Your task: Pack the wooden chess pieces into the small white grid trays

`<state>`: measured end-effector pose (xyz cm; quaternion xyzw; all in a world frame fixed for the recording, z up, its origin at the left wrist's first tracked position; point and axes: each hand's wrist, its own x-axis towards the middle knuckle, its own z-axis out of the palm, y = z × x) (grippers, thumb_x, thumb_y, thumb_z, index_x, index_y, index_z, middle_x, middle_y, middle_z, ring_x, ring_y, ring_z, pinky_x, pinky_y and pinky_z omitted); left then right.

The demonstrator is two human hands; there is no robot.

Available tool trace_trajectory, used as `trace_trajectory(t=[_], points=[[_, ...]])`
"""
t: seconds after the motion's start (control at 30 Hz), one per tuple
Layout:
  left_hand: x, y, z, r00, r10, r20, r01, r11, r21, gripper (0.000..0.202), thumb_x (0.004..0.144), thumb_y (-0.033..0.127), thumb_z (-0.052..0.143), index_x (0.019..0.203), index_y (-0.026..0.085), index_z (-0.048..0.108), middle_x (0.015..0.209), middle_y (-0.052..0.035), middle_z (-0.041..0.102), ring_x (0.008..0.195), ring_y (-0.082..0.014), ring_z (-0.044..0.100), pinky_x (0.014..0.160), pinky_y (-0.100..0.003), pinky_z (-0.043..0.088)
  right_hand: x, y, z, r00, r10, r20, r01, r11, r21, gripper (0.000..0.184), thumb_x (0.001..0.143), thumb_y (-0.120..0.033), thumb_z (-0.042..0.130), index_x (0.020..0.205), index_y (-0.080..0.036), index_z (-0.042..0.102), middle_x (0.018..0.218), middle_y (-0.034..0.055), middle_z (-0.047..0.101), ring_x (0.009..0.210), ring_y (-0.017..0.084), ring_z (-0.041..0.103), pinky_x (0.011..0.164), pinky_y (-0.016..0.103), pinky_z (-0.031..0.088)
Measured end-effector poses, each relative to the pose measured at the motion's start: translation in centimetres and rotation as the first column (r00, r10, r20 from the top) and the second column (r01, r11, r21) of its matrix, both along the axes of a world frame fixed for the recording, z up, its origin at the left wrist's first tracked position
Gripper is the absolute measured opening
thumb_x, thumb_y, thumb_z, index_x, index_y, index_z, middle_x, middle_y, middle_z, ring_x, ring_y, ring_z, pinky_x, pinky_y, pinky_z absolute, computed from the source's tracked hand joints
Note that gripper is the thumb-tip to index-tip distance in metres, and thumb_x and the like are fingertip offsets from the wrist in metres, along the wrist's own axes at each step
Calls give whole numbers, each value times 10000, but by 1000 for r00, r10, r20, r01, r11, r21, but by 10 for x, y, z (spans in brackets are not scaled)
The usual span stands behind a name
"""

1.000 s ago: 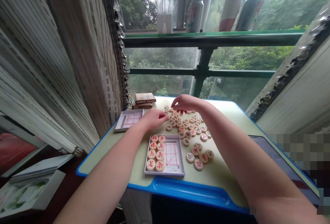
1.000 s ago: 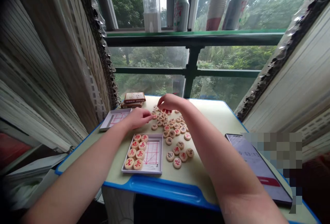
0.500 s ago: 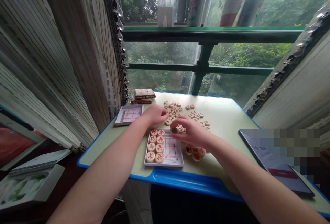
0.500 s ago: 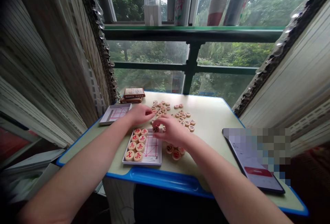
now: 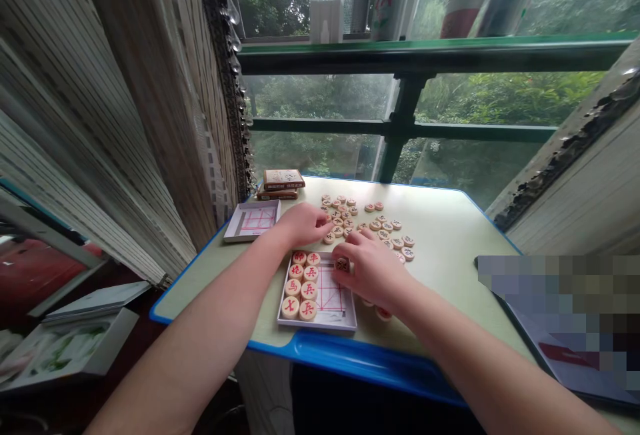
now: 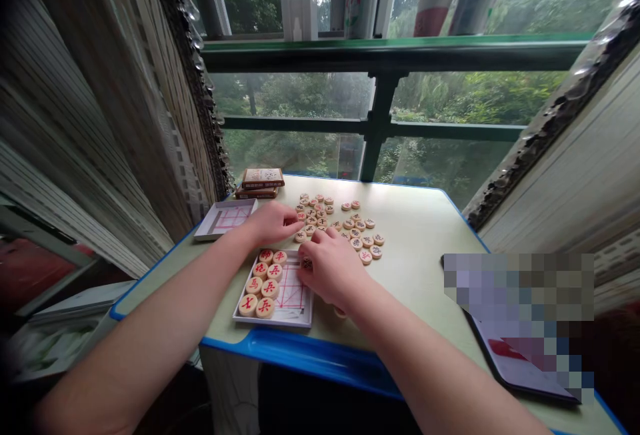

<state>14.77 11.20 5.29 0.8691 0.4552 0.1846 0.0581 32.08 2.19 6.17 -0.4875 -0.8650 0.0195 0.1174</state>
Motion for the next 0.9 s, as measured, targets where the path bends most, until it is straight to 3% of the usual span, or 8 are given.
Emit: trace_trajectory(t=[0.37,0.57,0.9], points=[[0,2,-2,1000,11,-28,-12,1000,-15,352,787,419,495,623,159,666,605,-38,644,548,-124,465,520,-268,256,-1,-2,2,991,-130,38,131,991,-18,166,754,-323,602,806,-213,715,851,64,654,876,230,511,681,311,380],[1,1,-1,998,0,-61,-1,1000,-19,354,798,413,483,638,162,675,628,-45,656,566,-133,476,530,-272,267,-1,-3,4,993,-110,31,112,990,-81,181,780,-287,569,845,-263,736,843,55,670,854,223,530,634,299,371],[0,1,0,996,-2,-86,2,1000,-2,363,801,417,487,637,161,684,625,-51,660,559,-137,473,534,-277,268,-2,-4,3,991,-134,25,136,988,-78,145,753,-261,565,864,-233,654,897,48,682,866,216,558,662,288,388]])
